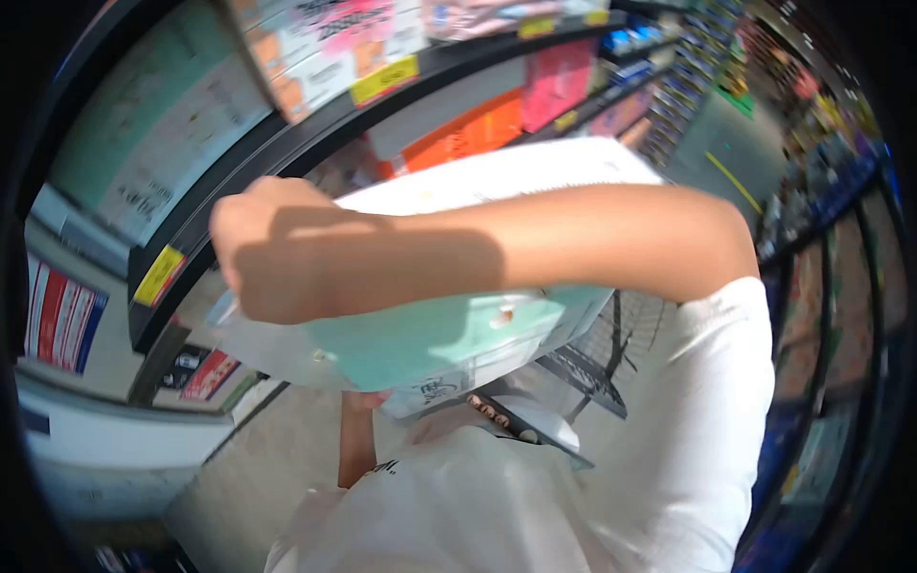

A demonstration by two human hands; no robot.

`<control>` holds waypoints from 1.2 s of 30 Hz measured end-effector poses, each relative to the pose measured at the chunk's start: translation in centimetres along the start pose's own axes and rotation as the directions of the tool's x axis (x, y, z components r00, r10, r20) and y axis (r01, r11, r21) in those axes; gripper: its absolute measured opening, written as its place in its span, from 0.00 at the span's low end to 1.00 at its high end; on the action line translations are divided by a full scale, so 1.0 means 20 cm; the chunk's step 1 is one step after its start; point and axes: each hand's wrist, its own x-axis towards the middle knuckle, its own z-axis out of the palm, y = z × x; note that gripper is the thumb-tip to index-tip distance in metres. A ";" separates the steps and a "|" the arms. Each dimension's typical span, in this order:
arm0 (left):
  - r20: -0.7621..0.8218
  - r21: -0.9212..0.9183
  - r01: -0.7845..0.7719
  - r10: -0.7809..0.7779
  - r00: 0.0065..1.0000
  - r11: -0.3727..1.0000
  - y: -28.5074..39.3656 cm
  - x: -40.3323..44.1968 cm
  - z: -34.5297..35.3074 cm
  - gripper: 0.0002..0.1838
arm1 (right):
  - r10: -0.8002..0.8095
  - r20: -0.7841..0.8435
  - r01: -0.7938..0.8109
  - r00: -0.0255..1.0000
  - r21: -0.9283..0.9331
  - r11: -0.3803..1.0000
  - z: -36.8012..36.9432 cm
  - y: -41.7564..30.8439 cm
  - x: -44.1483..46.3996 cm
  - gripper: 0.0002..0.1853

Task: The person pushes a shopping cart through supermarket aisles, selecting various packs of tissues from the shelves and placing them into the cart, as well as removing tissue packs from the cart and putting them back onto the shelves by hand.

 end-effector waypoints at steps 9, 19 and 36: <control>-0.359 0.354 0.221 -0.086 0.929 0.909 0.27 0.07 0.28 0.53 | -0.361 -0.067 0.362 0.930 0.001 0.932 -0.08 0.17 -0.46 0.10; -0.275 0.554 0.186 -0.033 0.961 0.812 0.38 0.01 0.34 0.52 | 0.464 -0.716 -0.192 0.522 0.431 0.882 -0.09 1.32 -1.21 0.29; -0.582 0.317 0.560 -0.309 0.752 0.766 0.40 -0.65 0.08 0.37 | -0.050 -0.639 0.460 0.767 0.496 0.736 0.08 0.54 -0.41 0.41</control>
